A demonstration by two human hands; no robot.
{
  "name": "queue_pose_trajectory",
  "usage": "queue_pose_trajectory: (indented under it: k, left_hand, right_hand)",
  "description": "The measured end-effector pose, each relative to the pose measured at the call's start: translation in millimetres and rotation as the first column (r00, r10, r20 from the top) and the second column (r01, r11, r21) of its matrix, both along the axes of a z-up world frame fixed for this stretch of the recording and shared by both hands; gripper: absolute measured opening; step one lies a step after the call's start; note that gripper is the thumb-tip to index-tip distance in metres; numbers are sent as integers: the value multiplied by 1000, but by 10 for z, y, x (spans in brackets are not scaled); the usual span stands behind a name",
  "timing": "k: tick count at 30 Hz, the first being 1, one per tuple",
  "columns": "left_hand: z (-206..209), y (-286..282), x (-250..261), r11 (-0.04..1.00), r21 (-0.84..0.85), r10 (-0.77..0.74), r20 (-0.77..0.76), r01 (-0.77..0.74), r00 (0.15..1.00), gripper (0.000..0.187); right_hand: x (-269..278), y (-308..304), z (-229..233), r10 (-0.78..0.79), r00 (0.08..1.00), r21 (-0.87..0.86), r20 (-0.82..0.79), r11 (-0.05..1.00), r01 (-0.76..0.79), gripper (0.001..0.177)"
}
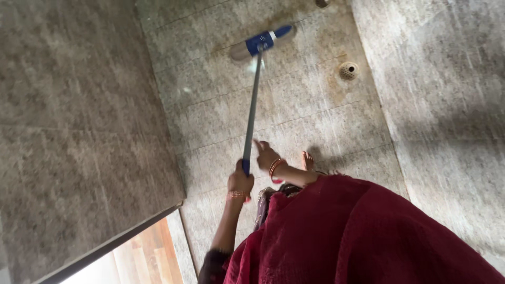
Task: The person mops the tiled floor of a bathroom by pushing and pulling a long-handled floor mop across the surface.
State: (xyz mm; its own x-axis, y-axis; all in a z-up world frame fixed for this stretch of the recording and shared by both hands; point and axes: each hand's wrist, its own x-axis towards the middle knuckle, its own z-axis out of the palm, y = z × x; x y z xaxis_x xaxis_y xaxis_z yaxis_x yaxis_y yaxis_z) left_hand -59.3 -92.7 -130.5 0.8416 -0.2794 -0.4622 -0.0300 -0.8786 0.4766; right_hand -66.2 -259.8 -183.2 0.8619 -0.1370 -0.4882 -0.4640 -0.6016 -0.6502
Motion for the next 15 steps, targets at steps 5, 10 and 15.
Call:
queue_pose_trajectory:
  k: [5, 10, 15]
  left_hand:
    - [-487, -809, 475, 998, -66, 4, 50, 0, 999, 74]
    - [-197, -1031, 267, 1000, -31, 3, -4, -4, 1000, 72]
    - [801, -718, 18, 998, 59, -18, -133, 27, 991, 75]
  right_hand:
    - [441, -779, -313, -230, 868, 703, -439, 514, 492, 46]
    - [618, -809, -215, -298, 756, 624, -583, 431, 652, 58]
    - [470, -275, -34, -242, 739, 564, -629, 513, 648, 41]
